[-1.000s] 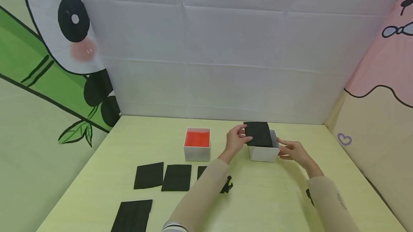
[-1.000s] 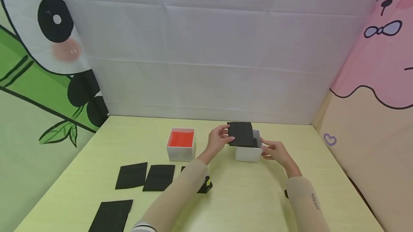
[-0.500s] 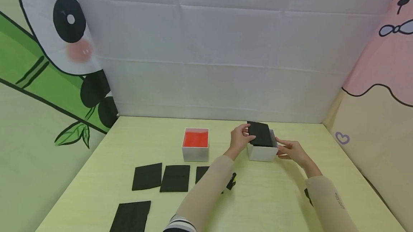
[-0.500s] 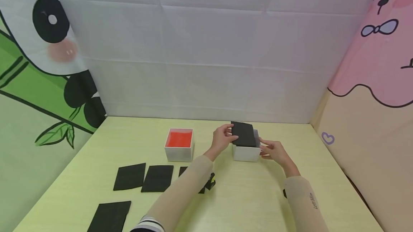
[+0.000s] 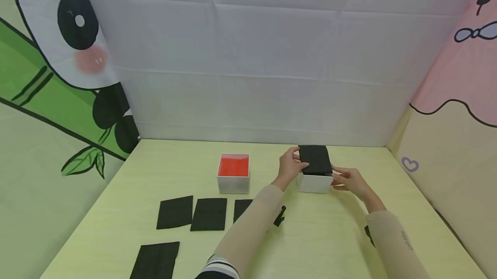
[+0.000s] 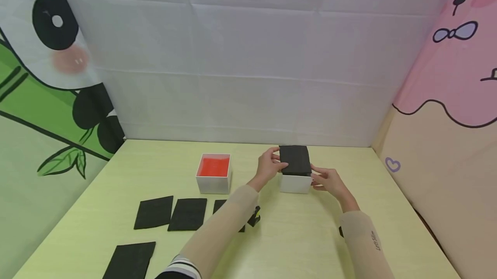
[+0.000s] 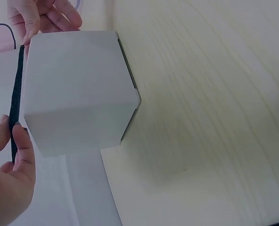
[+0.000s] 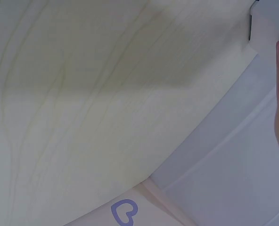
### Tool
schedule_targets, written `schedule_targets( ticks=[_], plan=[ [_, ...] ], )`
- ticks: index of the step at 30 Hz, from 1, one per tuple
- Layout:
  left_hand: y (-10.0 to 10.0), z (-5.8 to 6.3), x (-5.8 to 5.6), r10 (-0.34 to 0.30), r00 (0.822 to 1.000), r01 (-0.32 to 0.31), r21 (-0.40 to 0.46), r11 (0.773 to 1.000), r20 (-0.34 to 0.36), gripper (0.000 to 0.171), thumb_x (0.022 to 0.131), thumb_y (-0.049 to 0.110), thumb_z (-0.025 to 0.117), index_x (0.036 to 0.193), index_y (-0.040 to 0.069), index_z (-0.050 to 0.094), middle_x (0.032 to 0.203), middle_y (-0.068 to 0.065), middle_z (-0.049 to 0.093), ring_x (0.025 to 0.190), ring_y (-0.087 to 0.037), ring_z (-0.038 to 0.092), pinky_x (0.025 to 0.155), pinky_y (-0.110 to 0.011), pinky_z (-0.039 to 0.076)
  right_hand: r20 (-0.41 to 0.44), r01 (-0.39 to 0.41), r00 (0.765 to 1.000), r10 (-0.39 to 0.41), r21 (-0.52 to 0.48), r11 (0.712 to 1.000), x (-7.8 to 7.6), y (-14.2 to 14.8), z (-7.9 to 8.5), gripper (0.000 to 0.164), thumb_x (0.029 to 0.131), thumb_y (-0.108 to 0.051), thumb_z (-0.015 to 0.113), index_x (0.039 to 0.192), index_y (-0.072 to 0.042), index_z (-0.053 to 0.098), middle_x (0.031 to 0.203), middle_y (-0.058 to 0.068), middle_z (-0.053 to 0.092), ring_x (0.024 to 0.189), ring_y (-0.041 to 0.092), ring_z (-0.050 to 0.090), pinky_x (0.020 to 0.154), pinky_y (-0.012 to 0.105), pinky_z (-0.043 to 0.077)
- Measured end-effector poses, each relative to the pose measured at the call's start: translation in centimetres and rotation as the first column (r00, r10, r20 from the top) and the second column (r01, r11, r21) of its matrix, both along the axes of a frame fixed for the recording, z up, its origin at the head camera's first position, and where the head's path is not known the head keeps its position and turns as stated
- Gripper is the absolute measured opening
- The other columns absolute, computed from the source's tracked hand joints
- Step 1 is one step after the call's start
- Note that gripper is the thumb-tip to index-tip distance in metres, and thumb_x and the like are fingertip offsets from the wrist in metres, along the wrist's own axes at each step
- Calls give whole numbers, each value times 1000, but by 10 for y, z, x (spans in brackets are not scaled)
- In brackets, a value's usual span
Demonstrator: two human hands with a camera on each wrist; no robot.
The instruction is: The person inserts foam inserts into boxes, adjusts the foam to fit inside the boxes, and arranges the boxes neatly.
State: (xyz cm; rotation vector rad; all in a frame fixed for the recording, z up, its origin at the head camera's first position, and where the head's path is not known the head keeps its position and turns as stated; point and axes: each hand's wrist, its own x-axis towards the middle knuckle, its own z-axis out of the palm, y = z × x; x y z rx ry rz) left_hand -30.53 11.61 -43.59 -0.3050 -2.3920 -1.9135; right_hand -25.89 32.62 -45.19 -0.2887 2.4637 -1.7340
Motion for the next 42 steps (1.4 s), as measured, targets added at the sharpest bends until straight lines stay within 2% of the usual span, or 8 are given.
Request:
schedule_targets(
  ticks=[11,15,20,27,33,37,40,42],
  plan=[
    [-1,-10,-9,3,1000,-3,-80,997,1,49,70,0,74,116,-1,57,83,-9,58,69,-16,59,54,-25,50,7,0,1000,0,-15,1000,0,-2,1,47,90,-2,50,130,12,30,112,38,47,84,35,60,71,38,49],
    [1,-23,-20,-22,998,12,-145,989,-63,43,70,12,77,109,3,63,74,-2,56,65,-9,55,54,-21,47,3,-1,1000,1,-24,1000,1,-3,2,46,90,-2,50,130,12,30,111,37,48,84,35,60,72,39,49],
    [0,-8,-7,-23,999,12,-226,974,-47,39,71,9,76,106,-3,63,68,-1,54,66,-11,50,62,-21,44,5,4,1000,-4,-22,1000,3,-4,2,45,91,-1,48,130,12,30,109,37,50,83,33,61,72,39,49],
    [-1,-8,1,-43,993,-3,-380,925,-112,36,74,16,73,105,-2,65,79,-2,60,70,-10,50,65,-19,42,15,6,1000,-6,-18,1000,4,-4,3,46,91,-3,48,131,10,30,112,37,48,85,37,59,72,39,48],
    [-2,-10,4,-98,981,-19,-591,806,-166,38,77,28,70,108,6,65,95,-7,57,82,-15,53,64,-20,42,11,6,1000,-5,-26,1000,4,-5,3,46,91,-3,49,131,11,30,112,38,47,86,40,58,73,42,47],
    [-2,-9,6,-186,943,-103,-772,627,-277,36,83,40,60,105,13,68,96,-2,53,85,-13,48,63,-20,40,5,8,1000,-8,-27,1000,4,-4,2,46,91,-4,49,131,10,30,113,38,47,86,39,59,73,42,47],
    [-2,-10,7,-288,884,-211,-862,460,-370,43,87,50,47,110,19,66,112,-1,52,100,-14,44,75,-25,40,5,9,1000,-9,-24,1000,4,-4,1,47,91,-5,49,131,10,30,112,37,48,85,36,59,73,41,48],
    [-3,-11,8,-350,847,-265,-888,376,-401,49,88,55,40,118,21,61,123,-2,48,112,-17,40,84,-31,38,9,12,1000,-12,-25,1000,4,-5,0,46,91,-6,49,131,10,31,112,36,48,85,35,59,73,40,48]
  ],
)
